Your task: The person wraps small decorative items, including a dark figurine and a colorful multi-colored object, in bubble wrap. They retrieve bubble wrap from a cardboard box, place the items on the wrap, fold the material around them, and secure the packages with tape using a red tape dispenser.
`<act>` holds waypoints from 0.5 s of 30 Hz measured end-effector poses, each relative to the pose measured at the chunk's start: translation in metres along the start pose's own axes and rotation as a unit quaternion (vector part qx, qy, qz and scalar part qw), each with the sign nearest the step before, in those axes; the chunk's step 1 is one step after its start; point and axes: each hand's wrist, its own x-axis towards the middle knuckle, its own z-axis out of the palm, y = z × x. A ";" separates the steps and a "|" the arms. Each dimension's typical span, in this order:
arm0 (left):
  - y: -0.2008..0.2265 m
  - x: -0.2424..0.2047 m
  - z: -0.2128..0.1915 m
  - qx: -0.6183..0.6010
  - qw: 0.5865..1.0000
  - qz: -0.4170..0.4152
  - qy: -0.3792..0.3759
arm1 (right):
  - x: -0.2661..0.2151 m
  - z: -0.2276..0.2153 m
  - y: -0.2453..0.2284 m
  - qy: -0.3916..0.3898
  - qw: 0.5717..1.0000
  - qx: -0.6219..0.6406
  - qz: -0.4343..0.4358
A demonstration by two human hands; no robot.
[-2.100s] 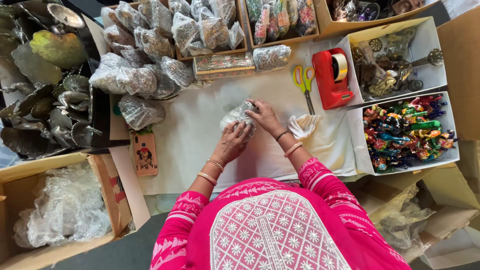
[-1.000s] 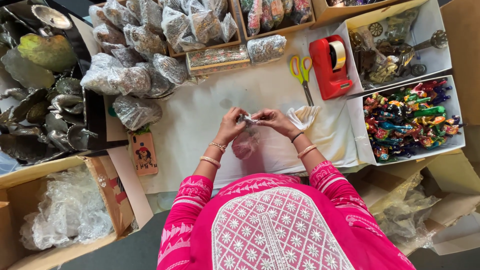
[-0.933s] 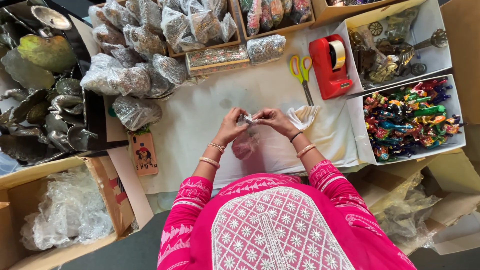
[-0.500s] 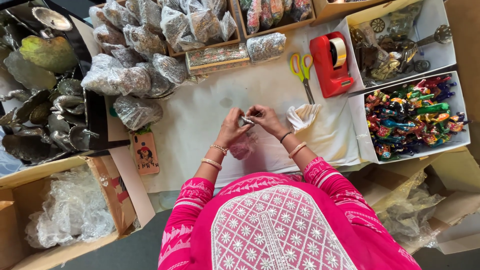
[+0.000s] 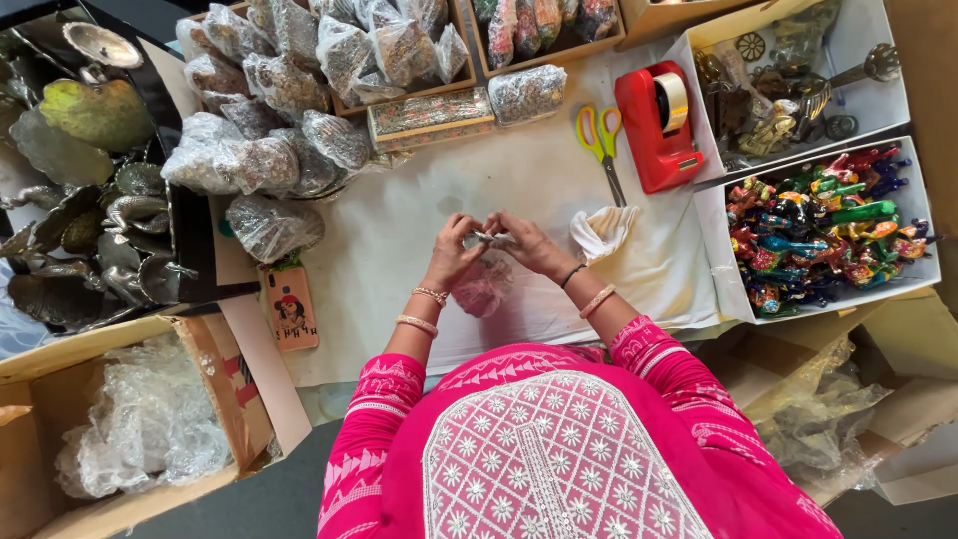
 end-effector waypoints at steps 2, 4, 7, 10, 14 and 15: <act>-0.011 0.001 0.002 0.004 1.000 -0.022 -0.011 | 0.002 0.002 0.004 0.002 1.000 0.008 0.026; -0.018 0.004 0.003 0.008 0.999 -0.042 -0.020 | 0.004 0.003 0.014 0.004 0.999 0.016 0.051; -0.019 0.009 -0.001 0.040 0.997 -0.066 -0.024 | 0.005 0.004 0.037 -0.008 0.987 0.107 0.120; -0.023 0.012 -0.003 0.067 0.992 -0.093 -0.045 | 0.003 -0.003 0.038 0.002 0.966 0.205 0.156; -0.076 0.011 0.013 -0.072 0.987 -0.140 -0.019 | -0.001 -0.022 0.027 0.054 0.964 0.213 0.152; -0.092 0.010 0.018 -0.177 0.963 -0.200 -0.016 | -0.004 -0.027 0.027 0.064 0.966 0.201 0.149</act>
